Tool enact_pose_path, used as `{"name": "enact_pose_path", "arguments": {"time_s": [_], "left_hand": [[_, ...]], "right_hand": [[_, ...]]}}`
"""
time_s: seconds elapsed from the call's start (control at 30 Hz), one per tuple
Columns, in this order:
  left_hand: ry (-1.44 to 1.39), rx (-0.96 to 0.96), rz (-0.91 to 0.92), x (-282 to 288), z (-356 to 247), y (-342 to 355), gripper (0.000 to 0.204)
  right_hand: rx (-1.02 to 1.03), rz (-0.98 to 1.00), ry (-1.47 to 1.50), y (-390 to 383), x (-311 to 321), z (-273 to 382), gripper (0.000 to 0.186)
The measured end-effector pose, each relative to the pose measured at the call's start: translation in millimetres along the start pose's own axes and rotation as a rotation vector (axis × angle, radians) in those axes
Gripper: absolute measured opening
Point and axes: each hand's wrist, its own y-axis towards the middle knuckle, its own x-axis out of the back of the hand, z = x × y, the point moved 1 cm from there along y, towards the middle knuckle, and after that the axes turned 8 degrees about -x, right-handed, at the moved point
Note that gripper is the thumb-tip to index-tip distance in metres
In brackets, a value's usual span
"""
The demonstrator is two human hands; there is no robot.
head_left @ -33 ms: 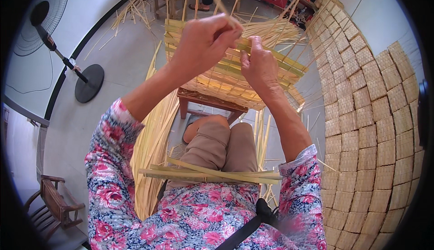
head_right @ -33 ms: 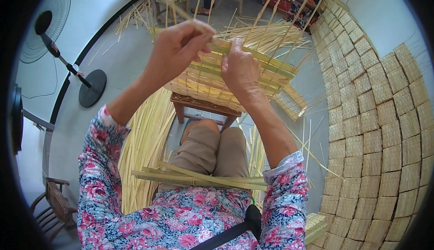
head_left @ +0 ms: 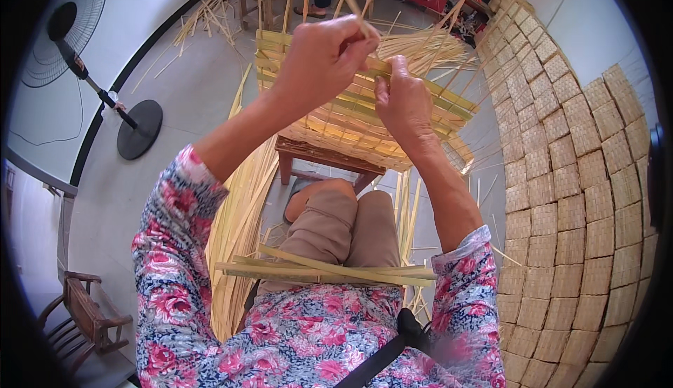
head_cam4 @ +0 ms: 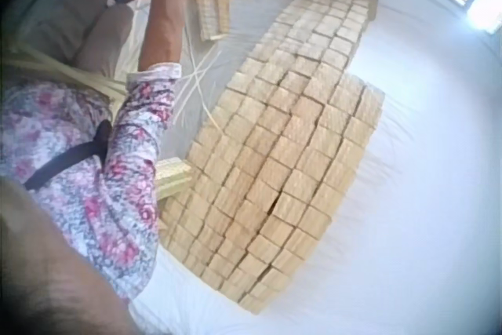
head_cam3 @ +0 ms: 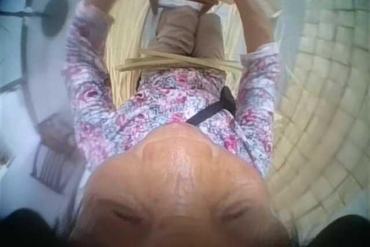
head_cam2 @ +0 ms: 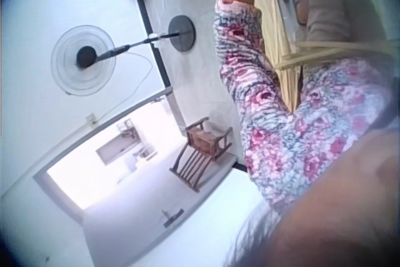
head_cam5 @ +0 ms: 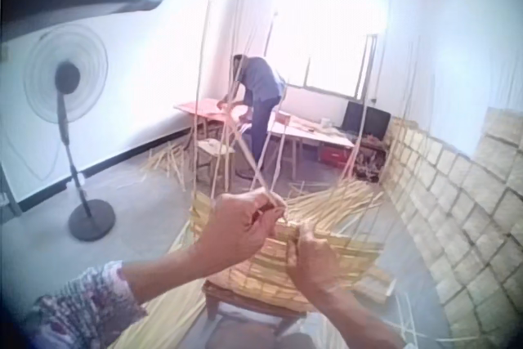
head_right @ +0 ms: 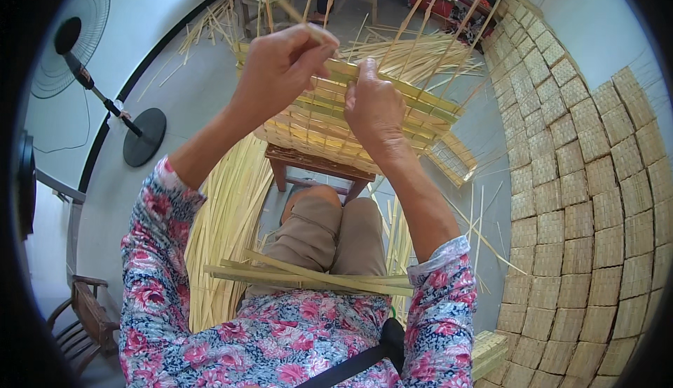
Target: The person weaves a basket by hand, interlacing long, thin strips of dried plant material through a vertical frame. They repeatedly pull strips through the structure and adjust the weave to maintain tension and alignment.
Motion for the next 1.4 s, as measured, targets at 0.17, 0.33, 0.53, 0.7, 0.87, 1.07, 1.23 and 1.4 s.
{"name": "enact_pose_path", "arguments": {"time_s": [0.17,0.33,0.53,0.7,0.87,1.07,1.23,1.4], "left_hand": [[0.359,-0.074,0.013,-4.8,28.2,25.8,0.017],[0.031,0.187,0.216,-13.5,20.8,33.3,0.016],[-0.075,0.259,0.419,0.8,43.2,44.6,0.019],[-0.067,0.301,0.472,-3.6,38.1,54.4,0.014],[-0.066,0.350,0.559,-2.5,22.9,56.9,0.014],[-0.025,0.399,0.652,2.9,13.8,62.7,0.014],[-0.142,0.377,0.700,5.7,23.7,61.8,0.014],[-0.099,0.426,0.714,5.2,15.3,66.4,0.013]], "right_hand": [[0.049,-0.049,0.127,-4.7,-4.9,5.9,0.022],[0.049,-0.083,0.159,-5.5,-5.9,-1.5,0.016],[0.068,-0.098,0.248,-11.4,-6.9,-4.4,0.013],[0.106,-0.119,0.255,-11.5,-5.7,-8.3,0.011],[0.089,-0.139,0.251,-13.8,-4.2,-10.2,0.012],[0.132,-0.139,0.311,-14.1,-5.8,-9.5,0.011],[0.149,-0.132,0.319,-17.9,-4.8,-10.8,0.011],[0.152,-0.141,0.274,-17.9,-6.1,-8.5,0.010]]}}
